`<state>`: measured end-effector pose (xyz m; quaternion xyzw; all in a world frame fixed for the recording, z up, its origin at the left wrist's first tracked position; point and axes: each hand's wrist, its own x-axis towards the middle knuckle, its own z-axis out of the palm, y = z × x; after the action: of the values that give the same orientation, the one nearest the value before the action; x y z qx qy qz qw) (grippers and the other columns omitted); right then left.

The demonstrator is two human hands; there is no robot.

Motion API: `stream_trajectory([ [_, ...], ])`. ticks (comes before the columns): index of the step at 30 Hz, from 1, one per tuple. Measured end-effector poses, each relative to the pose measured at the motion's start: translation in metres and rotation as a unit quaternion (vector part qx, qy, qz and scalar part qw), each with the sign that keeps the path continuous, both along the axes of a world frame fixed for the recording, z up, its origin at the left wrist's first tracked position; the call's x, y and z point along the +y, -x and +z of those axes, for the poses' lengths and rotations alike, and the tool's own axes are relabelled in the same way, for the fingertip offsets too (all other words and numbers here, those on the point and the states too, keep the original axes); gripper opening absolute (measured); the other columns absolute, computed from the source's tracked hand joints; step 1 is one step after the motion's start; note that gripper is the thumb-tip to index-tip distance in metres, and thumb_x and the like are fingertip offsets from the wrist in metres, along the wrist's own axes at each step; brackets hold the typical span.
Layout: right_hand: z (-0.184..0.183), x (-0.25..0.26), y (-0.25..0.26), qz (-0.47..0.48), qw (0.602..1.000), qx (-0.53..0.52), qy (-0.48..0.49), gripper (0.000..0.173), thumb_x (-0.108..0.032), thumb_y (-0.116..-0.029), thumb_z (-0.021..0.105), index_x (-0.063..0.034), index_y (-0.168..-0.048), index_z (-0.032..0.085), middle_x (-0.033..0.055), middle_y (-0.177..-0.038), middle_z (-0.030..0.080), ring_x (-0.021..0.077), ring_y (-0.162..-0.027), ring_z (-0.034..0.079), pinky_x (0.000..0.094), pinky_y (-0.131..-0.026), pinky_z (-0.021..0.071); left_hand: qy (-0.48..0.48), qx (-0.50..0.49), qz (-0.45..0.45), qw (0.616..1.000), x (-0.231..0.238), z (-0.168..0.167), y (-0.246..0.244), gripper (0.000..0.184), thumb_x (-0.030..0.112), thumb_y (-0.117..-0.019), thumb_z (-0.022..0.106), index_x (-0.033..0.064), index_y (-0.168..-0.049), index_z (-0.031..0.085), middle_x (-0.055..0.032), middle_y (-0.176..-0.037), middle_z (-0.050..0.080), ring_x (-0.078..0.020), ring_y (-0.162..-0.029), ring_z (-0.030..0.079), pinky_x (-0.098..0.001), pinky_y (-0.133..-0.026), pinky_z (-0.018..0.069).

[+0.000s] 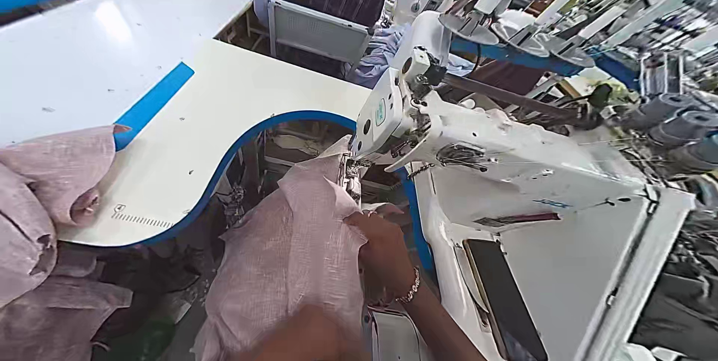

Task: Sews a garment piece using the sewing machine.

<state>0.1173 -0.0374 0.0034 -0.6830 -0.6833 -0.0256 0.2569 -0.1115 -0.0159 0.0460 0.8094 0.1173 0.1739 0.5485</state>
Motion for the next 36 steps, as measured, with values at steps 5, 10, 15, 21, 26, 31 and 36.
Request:
stream_trajectory([
  [5,0.053,-0.013,-0.061,-0.269,0.945,0.026,0.185,0.064,-0.027,-0.0943,0.073,0.0054,-0.144,0.05,0.0309,-0.103,0.07,0.0507,-0.094,0.069,0.066,-0.081,0.0528,-0.14,0.022,0.32,0.937,0.044,-0.073,-0.099,0.03,0.021,-0.0943,0.067,-0.0057,-0.108,0.067,-0.0229,-0.112,0.068,-0.0352,-0.096,0.07,-0.049,-0.083,0.0578],
  [10,0.054,-0.018,-0.063,-0.213,0.94,0.037,0.263,0.029,-0.019,-0.1017,0.06,0.0042,-0.115,0.071,0.0274,-0.106,0.071,0.0453,-0.104,0.068,0.0625,-0.091,0.0508,-0.076,0.201,0.304,0.928,0.045,-0.057,-0.114,0.056,0.031,-0.1076,0.046,0.002,-0.155,0.039,-0.025,-0.119,0.066,-0.041,-0.091,0.071,-0.0568,-0.08,0.056],
  [15,0.052,-0.018,-0.077,-0.24,0.909,0.05,0.338,0.035,-0.02,-0.0993,0.065,0.0031,-0.126,0.067,0.0309,-0.117,0.068,0.0498,-0.114,0.063,0.0668,-0.096,0.0471,-0.089,0.091,0.381,0.916,0.055,-0.064,-0.122,0.081,0.042,-0.0847,0.08,-0.0051,-0.143,0.05,-0.0318,-0.134,0.055,-0.0448,-0.107,0.065,-0.0544,-0.086,0.0562],
  [21,0.032,-0.017,-0.052,-0.153,0.988,-0.008,0.008,0.02,-0.01,-0.0949,0.063,0.0011,-0.1,0.079,0.0197,-0.09,0.076,0.037,-0.084,0.075,0.0549,-0.077,0.0589,-0.132,0.061,0.282,0.949,0.048,-0.064,-0.1,0.032,0.006,-0.0993,0.054,0.0064,-0.126,0.072,-0.0245,-0.134,0.061,-0.0406,-0.107,0.066,-0.0497,-0.091,0.056],
  [26,-0.001,-0.006,-0.039,-0.041,0.988,0.135,-0.059,0.022,-0.01,-0.0883,0.058,0.0,-0.094,0.077,0.0128,-0.1,0.079,0.0195,-0.094,0.076,0.0355,-0.079,0.0601,-0.222,0.108,0.17,0.954,0.088,-0.056,-0.092,0.058,0.042,-0.0817,0.082,0.0089,-0.126,0.067,-0.0225,-0.148,0.051,-0.0444,-0.131,0.051,-0.0567,-0.097,0.049],
  [31,-0.002,-0.004,-0.035,0.001,0.977,0.207,-0.044,0.018,-0.008,-0.086,0.057,0.0018,-0.088,0.071,0.013,-0.121,0.075,0.0117,-0.093,0.074,0.0268,-0.075,0.0559,-0.318,0.066,0.249,0.913,0.063,-0.08,-0.094,0.045,0.038,-0.1024,0.05,0.011,-0.133,0.069,-0.0167,-0.15,0.055,-0.046,-0.14,0.048,-0.0721,-0.104,0.0387],
  [36,-0.006,-0.004,-0.032,0.046,0.982,0.183,0.005,0.015,-0.008,-0.0825,0.057,0.0032,-0.079,0.067,0.0183,-0.128,0.07,0.0122,-0.072,0.065,0.0287,-0.066,0.0512,-0.3,0.067,0.215,0.927,0.069,-0.083,-0.094,0.049,0.033,-0.1057,0.042,0.0022,-0.14,0.059,-0.0129,-0.15,0.056,-0.0362,-0.144,0.047,-0.0746,-0.114,0.0234],
])
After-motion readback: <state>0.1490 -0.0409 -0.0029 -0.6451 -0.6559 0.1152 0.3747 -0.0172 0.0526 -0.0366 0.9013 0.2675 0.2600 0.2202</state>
